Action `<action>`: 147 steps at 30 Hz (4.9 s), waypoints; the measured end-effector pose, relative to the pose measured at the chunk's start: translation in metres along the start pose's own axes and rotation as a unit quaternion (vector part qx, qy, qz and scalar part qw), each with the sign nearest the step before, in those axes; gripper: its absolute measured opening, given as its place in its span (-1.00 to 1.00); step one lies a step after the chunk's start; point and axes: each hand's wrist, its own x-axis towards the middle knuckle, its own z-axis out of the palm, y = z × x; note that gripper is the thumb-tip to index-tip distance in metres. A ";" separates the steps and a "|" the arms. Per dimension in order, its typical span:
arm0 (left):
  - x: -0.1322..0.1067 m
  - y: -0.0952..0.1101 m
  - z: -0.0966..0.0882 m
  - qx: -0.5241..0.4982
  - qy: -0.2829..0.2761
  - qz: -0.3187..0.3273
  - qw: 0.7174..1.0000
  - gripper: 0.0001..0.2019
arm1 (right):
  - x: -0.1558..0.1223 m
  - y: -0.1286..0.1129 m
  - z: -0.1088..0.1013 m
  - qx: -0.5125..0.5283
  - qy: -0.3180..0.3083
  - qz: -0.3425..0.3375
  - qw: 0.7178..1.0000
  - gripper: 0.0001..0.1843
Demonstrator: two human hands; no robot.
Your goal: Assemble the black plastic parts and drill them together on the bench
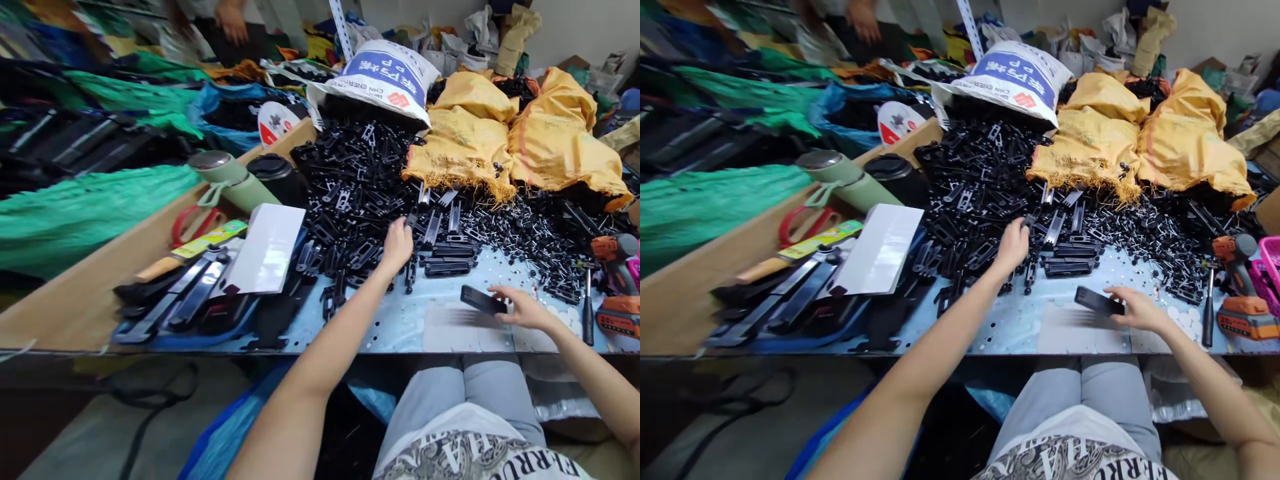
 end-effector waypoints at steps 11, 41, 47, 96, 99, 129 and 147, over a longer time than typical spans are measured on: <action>-0.186 0.050 0.020 -0.335 -0.140 -0.068 0.929 -0.61 | 0.021 -0.031 0.064 -0.180 0.182 0.041 0.966 -0.54; -0.209 0.030 0.005 -0.344 -0.051 -0.105 0.932 -0.65 | 0.045 0.008 0.033 -0.171 -0.003 0.010 0.985 -0.62; -0.208 0.032 0.009 -0.341 -0.048 -0.089 0.935 -0.65 | 0.040 -0.008 0.047 -0.275 0.174 0.120 0.938 -0.55; -0.175 0.062 0.036 0.132 -0.264 0.335 0.895 -0.65 | 0.105 0.146 -0.196 -0.302 0.328 0.482 0.754 -0.59; -0.176 0.057 0.035 0.144 -0.228 0.317 0.909 -0.65 | 0.094 0.167 -0.209 -0.283 0.290 0.508 0.760 -0.62; -0.172 0.083 0.047 0.095 -0.321 0.254 0.908 -0.48 | -0.044 -0.009 0.005 -0.300 -0.127 0.011 0.945 -0.63; -0.173 0.075 0.050 0.029 -0.306 0.296 0.904 -0.35 | -0.059 -0.040 -0.006 -0.371 -0.098 0.003 0.924 -0.60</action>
